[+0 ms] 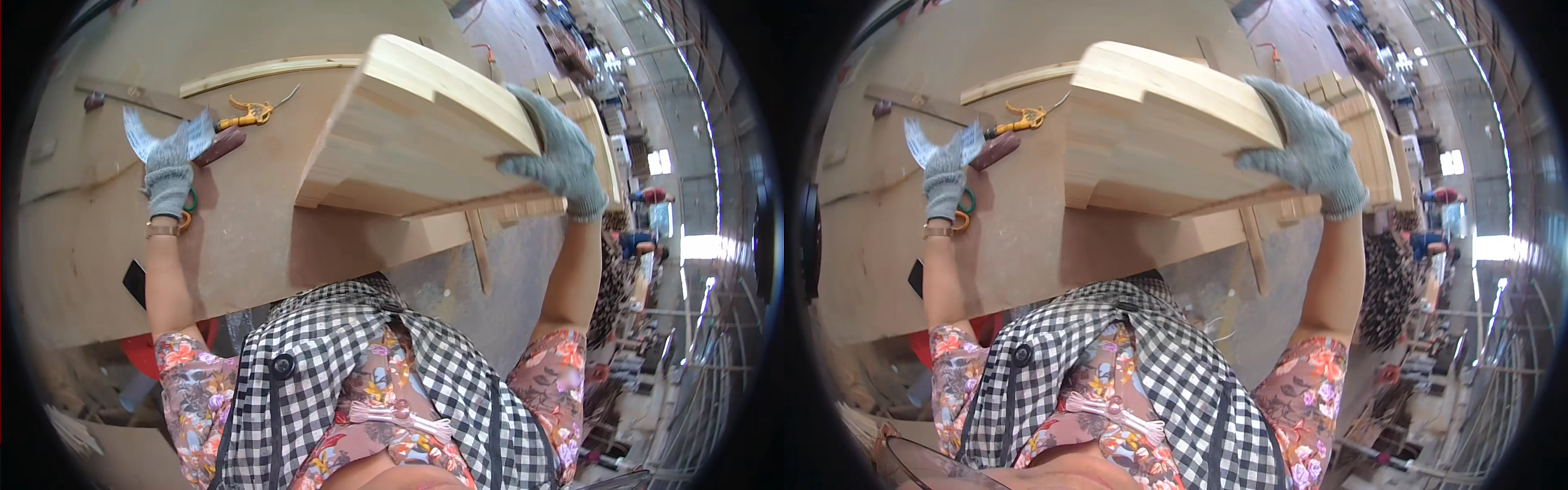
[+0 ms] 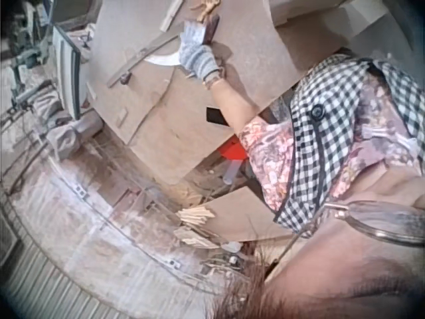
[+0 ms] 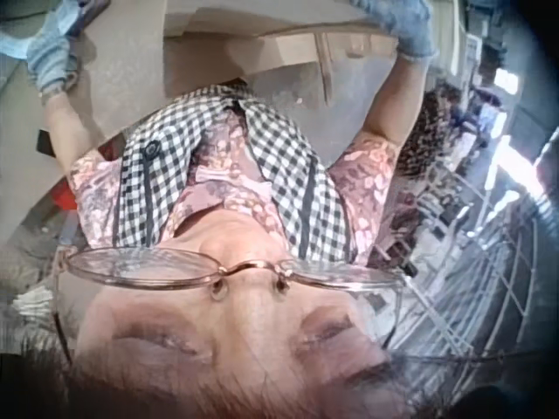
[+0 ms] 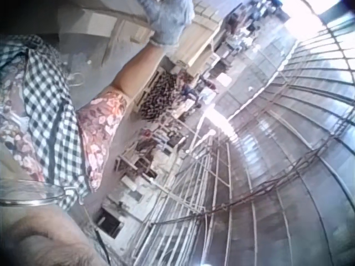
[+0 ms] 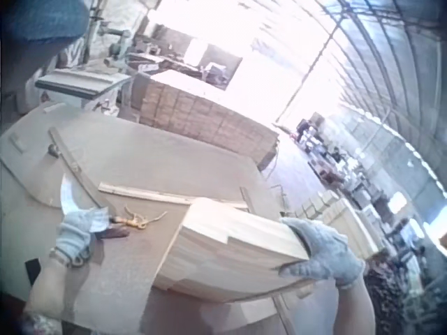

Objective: The worker is sanding and assembling various wood furniture components on a workbench in a factory environment.

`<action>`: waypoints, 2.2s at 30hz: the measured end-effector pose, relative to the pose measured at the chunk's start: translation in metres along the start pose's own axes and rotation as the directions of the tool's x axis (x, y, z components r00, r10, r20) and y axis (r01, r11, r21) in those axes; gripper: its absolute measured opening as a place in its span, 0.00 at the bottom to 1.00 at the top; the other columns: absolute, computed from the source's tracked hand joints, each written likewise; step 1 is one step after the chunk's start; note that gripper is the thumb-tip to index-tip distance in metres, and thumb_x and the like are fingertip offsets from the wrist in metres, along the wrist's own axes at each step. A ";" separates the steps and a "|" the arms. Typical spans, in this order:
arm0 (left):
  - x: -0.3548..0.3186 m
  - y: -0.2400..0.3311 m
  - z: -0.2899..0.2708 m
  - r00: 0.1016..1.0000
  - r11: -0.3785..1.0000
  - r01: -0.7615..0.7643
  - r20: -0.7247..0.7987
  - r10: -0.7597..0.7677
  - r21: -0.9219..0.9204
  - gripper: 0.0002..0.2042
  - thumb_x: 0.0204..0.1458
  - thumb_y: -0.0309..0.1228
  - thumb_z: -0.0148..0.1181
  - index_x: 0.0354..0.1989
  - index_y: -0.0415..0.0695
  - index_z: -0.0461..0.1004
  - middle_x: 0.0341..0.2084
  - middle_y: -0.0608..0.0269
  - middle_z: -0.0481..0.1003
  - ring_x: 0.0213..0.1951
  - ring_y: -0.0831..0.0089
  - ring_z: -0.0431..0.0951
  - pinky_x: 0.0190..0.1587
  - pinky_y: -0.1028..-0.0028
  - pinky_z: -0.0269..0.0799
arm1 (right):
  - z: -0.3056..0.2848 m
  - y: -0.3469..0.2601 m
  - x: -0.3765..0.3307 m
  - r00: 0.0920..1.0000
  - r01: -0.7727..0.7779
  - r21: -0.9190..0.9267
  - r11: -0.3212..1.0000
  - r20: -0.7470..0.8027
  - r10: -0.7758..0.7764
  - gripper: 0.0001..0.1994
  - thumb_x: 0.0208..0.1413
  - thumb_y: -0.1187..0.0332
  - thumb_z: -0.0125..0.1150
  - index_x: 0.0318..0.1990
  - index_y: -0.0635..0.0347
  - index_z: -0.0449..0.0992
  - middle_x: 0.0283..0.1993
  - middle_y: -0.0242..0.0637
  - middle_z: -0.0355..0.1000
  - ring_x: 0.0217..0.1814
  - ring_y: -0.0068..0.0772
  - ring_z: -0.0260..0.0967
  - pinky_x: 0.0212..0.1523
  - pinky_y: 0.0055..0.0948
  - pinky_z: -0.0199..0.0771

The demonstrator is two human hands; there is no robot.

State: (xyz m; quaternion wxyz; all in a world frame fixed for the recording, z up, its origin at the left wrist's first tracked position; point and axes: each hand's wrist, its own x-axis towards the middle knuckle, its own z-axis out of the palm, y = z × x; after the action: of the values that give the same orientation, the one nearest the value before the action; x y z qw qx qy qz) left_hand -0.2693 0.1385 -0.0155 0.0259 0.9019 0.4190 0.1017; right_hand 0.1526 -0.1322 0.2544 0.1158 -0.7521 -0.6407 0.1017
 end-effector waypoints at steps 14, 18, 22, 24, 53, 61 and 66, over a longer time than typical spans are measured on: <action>0.045 0.134 -0.072 0.999 -0.016 0.027 0.026 0.040 -1.000 0.28 0.42 0.32 0.65 0.53 0.39 0.64 0.45 0.60 0.71 0.45 0.72 0.71 0.48 0.73 0.67 | 0.021 -0.014 0.061 0.985 0.120 -0.067 0.991 0.135 -0.110 0.41 0.35 0.40 0.64 0.56 0.52 0.63 0.49 0.44 0.69 0.51 0.43 0.68 0.52 0.37 0.66; 0.043 0.126 -0.062 0.892 0.334 0.346 0.418 0.173 -0.877 0.30 0.37 0.29 0.67 0.52 0.38 0.63 0.42 0.59 0.71 0.43 0.70 0.71 0.46 0.73 0.69 | 0.019 -0.029 0.060 0.986 0.137 -0.098 0.986 0.107 -0.127 0.42 0.32 0.42 0.67 0.58 0.47 0.63 0.49 0.40 0.70 0.51 0.40 0.69 0.53 0.38 0.66; 0.020 0.101 -0.040 0.915 0.089 0.401 0.403 0.000 -0.912 0.35 0.30 0.27 0.71 0.52 0.38 0.62 0.42 0.61 0.71 0.42 0.70 0.72 0.42 0.72 0.73 | -0.005 -0.021 0.039 1.000 -0.018 0.000 1.000 0.005 0.018 0.45 0.33 0.41 0.66 0.60 0.50 0.60 0.52 0.42 0.69 0.54 0.37 0.66 0.56 0.35 0.64; 0.019 0.087 -0.033 0.959 0.584 0.136 0.255 0.125 -0.800 0.35 0.29 0.26 0.71 0.51 0.39 0.62 0.41 0.61 0.72 0.40 0.70 0.74 0.41 0.72 0.74 | -0.003 0.010 0.019 0.994 0.032 0.168 0.985 -0.110 -0.014 0.46 0.33 0.36 0.63 0.60 0.51 0.59 0.50 0.41 0.70 0.54 0.40 0.67 0.54 0.37 0.65; 0.099 0.168 -0.218 0.755 0.594 -0.642 -0.268 0.598 -0.485 0.54 0.22 0.57 0.68 0.61 0.41 0.53 0.57 0.51 0.61 0.58 0.58 0.62 0.59 0.64 0.58 | 0.061 -0.033 -0.003 0.965 0.074 0.681 0.729 -0.233 0.120 0.63 0.19 0.56 0.79 0.66 0.56 0.42 0.58 0.42 0.62 0.59 0.38 0.61 0.57 0.35 0.62; 0.117 0.176 -0.209 0.690 0.642 -0.311 0.298 0.660 -0.701 0.40 0.26 0.40 0.74 0.54 0.44 0.64 0.46 0.56 0.71 0.49 0.61 0.70 0.53 0.67 0.63 | 0.069 -0.054 -0.012 0.969 -0.011 0.467 0.884 -0.213 0.125 0.64 0.21 0.59 0.79 0.66 0.57 0.38 0.61 0.47 0.57 0.59 0.41 0.60 0.57 0.35 0.64; 0.121 0.161 -0.217 0.838 0.709 -0.155 0.288 0.463 -0.688 0.41 0.25 0.43 0.74 0.53 0.43 0.66 0.45 0.56 0.70 0.51 0.65 0.67 0.55 0.69 0.61 | 0.079 -0.049 -0.015 0.944 0.114 0.734 0.670 -0.289 0.157 0.63 0.22 0.69 0.78 0.66 0.58 0.34 0.63 0.50 0.53 0.62 0.41 0.57 0.59 0.37 0.60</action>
State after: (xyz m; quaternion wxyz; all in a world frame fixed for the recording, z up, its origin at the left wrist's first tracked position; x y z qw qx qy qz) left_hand -0.1168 0.1182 0.2375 0.4073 0.8948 0.1797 0.0342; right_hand 0.0800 -0.1361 0.1940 0.5150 -0.6533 -0.5060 0.2279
